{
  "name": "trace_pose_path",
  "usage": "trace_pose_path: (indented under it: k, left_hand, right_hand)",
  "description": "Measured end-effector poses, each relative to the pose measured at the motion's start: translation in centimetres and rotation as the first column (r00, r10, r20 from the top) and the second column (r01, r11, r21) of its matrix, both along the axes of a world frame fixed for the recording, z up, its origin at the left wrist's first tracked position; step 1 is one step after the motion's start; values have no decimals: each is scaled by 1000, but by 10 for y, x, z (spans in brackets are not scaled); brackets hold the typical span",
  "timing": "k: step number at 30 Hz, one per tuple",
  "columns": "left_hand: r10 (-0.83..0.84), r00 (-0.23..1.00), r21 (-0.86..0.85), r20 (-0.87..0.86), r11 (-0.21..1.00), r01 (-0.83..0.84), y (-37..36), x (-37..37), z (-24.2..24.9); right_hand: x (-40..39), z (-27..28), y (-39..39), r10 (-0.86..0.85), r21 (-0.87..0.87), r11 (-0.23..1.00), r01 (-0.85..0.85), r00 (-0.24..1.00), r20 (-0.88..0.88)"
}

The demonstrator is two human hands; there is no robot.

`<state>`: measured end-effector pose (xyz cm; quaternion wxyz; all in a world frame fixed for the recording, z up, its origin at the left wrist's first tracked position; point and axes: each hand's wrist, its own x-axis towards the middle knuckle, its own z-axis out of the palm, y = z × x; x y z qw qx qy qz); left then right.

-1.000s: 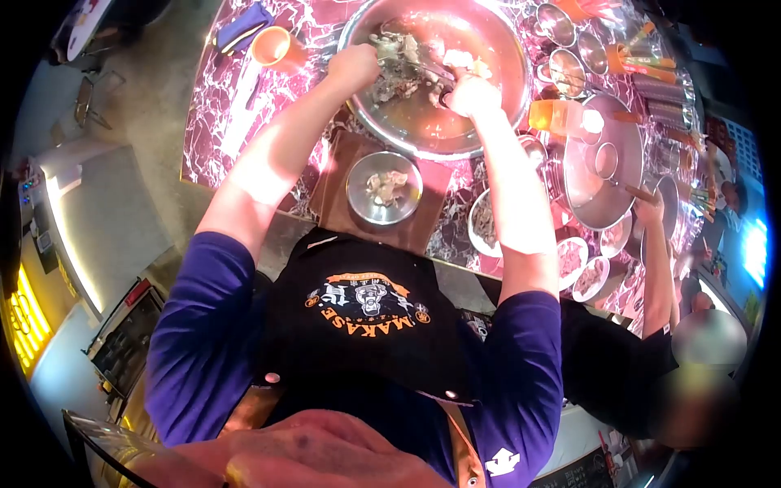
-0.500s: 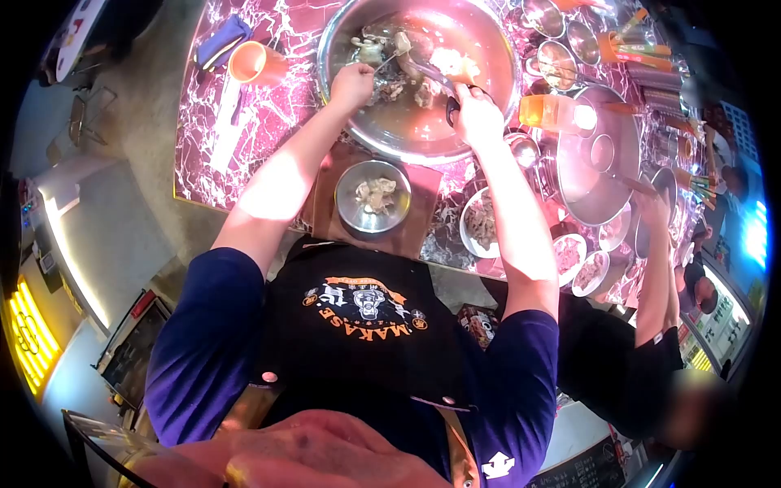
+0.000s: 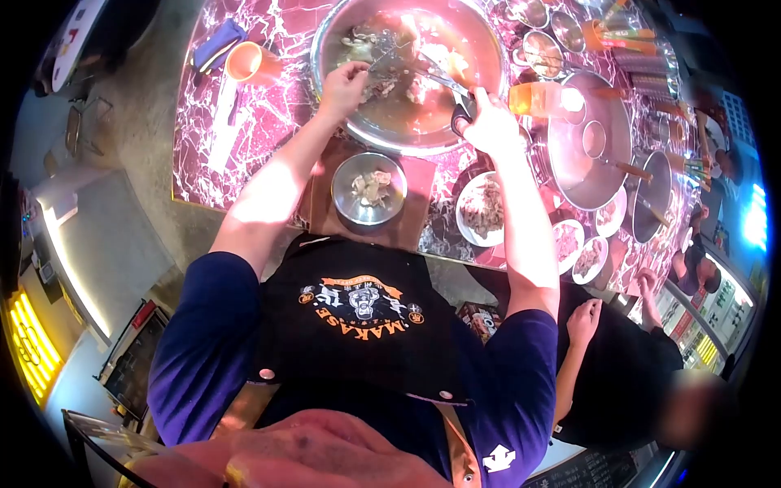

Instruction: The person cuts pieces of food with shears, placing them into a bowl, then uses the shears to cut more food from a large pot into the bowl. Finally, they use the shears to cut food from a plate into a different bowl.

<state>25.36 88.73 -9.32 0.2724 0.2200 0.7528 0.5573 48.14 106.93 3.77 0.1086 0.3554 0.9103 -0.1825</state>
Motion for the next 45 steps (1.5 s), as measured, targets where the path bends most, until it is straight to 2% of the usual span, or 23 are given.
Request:
trace_pose_path:
  k: [2, 4, 6, 12, 14, 16, 18, 19, 20, 22, 23, 24, 26, 27, 30, 31, 32, 34, 35, 36, 39, 40, 45]
  left_hand:
    - [-47, 998, 50, -35, 998, 49, -6, 0, 21]
    - [-86, 996, 69, -10, 994, 86, -14, -3, 34]
    - [-151, 985, 30, -79, 988, 154, -23, -6, 45]
    - [-263, 955, 72, -136, 959, 274, -47, -17, 68]
    - [-287, 941, 38, -179, 954, 298, -60, -15, 83]
    - [-290, 917, 8, -274, 953, 304, -76, -11, 102]
    - [-433, 859, -204, -274, 899, 388, -93, -9, 121]
    - [-398, 836, -97, -379, 915, 391, -100, -9, 106]
    - [-402, 836, -99, -373, 913, 396, -106, -10, 95]
    - [-434, 792, -211, -430, 901, 379, -125, -8, 70]
    - [-460, 839, -219, -289, 885, 410, -142, 12, 132]
    - [-468, 841, -230, -272, 880, 415, -156, 19, 131]
    - [-475, 846, -42, -244, 876, 480, -172, 24, 129]
    - [-429, 877, 42, -217, 893, 448, -182, 31, 119]
    - [-468, 852, -53, -233, 881, 470, -210, 40, 108]
    - [-479, 859, -40, -180, 876, 480, -217, 42, 102]
    - [-478, 860, -40, -178, 877, 479, -223, 45, 97]
    - [-446, 888, -68, -114, 895, 441, -233, 53, 94]
    - [-459, 877, -59, -139, 888, 456, -237, 54, 95]
    - [-460, 877, -58, -139, 888, 456, -239, 55, 92]
    - [-448, 875, -18, -187, 892, 452, -240, 59, 86]
    - [-453, 876, -19, -167, 890, 456, -240, 60, 89]
    - [-454, 867, -58, -207, 890, 452, -244, 60, 88]
  right_hand:
    - [6, 6, -4, 42, 93, 995, -42, 999, 1]
    - [9, 12, -7, 29, 105, 994, -29, 1000, 0]
    - [13, 20, -14, 53, 180, 983, -46, 998, -35]
    - [14, 46, -56, 60, 210, 976, -59, 998, 4]
    - [12, 63, -79, 33, 174, 984, -48, 995, 92]
    - [20, 65, -97, 2, 167, 986, -18, 995, 98]
    - [33, 62, -112, 9, 161, 987, -6, 1000, -15]
    - [40, 65, -121, 33, 162, 986, -30, 999, -14]
    - [48, 68, -132, 29, 158, 987, -27, 1000, -10]
    - [57, 100, -169, -72, 67, 995, 71, 997, 2]
    - [70, 87, -178, -70, 55, 996, 74, 995, -71]
    - [77, 94, -196, -98, 21, 995, 100, 990, -103]
    - [97, 81, -219, -99, 48, 993, 103, 991, -87]
    - [107, 73, -225, -103, -33, 994, 100, 992, -77]
    - [137, 51, -248, -90, -64, 995, 81, 985, -146]
    - [146, 46, -253, -26, 15, 999, 30, 974, -226]
    - [156, 45, -255, -25, 14, 999, 29, 974, -225]
    - [162, 70, -263, -106, -12, 994, 106, 992, -72]
    - [148, 99, -272, -142, 13, 990, 141, 986, 91]
    - [149, 97, -272, -143, 14, 990, 142, 986, 91]
    - [143, 73, -266, -19, 63, 998, 26, 993, -114]
    - [128, 71, -267, -61, 61, 996, 64, 997, -55]
    - [143, 28, -255, 64, 25, 998, -61, 992, -109]
